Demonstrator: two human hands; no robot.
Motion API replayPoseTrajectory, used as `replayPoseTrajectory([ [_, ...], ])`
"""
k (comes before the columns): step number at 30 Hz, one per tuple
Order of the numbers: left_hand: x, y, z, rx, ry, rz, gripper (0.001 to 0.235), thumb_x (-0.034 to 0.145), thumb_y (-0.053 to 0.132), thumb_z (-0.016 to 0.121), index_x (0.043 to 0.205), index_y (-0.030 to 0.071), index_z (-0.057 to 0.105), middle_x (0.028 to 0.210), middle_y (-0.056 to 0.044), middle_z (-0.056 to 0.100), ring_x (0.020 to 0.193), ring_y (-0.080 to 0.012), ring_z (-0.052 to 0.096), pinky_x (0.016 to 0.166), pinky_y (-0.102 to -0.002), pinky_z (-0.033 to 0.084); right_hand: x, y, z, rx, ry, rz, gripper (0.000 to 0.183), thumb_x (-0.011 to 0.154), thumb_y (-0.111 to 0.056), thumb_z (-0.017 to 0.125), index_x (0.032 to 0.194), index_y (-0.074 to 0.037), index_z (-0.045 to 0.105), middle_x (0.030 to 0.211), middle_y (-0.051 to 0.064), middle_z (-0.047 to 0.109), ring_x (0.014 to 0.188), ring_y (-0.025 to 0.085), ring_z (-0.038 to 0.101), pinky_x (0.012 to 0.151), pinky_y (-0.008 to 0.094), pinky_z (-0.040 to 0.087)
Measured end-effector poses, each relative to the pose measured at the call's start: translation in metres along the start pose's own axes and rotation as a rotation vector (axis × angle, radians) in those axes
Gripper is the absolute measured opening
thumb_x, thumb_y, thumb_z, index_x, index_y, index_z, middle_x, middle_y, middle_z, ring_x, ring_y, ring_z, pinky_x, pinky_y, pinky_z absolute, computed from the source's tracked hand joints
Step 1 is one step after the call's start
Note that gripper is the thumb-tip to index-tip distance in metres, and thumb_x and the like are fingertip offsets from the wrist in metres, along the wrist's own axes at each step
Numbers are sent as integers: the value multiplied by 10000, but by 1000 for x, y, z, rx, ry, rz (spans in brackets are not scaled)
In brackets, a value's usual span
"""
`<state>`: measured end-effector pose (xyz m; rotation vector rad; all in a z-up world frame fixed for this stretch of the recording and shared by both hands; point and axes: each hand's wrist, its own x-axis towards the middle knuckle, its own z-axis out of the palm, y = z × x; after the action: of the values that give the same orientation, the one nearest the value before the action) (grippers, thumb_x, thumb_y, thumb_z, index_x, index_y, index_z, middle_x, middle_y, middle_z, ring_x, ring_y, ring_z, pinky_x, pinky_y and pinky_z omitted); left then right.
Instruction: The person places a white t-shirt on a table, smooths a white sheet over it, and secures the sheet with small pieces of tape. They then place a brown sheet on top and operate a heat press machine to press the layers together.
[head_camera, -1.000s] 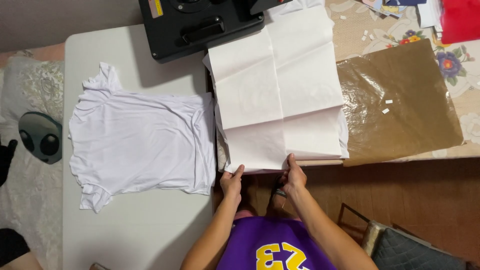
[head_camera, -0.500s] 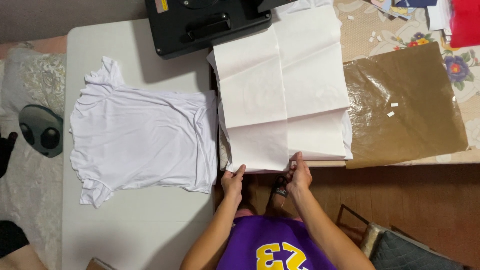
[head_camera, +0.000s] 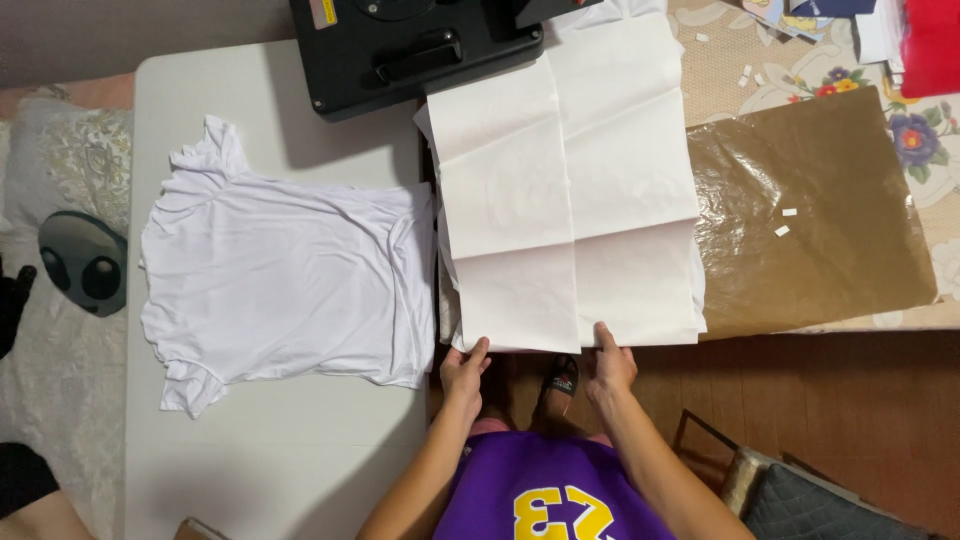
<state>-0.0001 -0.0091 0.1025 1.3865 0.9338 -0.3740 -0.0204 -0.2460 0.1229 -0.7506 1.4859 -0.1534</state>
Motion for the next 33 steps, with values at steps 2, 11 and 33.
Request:
replayPoseTrajectory([
  [2,-12,8,-2,-26,-6,-7,662,975,264,982,1494,-12,678,1403,-162,633,1072,-200,692,1036,-371,643,16,13,-12,-45,-22,6,527,979,-292,956,1332,-58,644,1167,156,621,999,264,639,826,421,666],
  [11,-25,17,1,-103,-3,-44,1005,949,264,1007,1721,-33,437,1651,-355,370,1418,-417,643,1267,-513,522,2,7,-19,-102,-129,51,531,1020,-277,914,1406,-39,638,1142,98,550,967,199,598,875,400,715],
  [33,-100,79,19,-106,22,-38,801,952,146,967,1559,-107,510,1396,-285,483,1366,-435,623,1126,-609,647,-102,-52,-28,65,-289,199,620,1162,-254,678,1657,-56,363,1595,288,357,1481,397,455,1248,726,471],
])
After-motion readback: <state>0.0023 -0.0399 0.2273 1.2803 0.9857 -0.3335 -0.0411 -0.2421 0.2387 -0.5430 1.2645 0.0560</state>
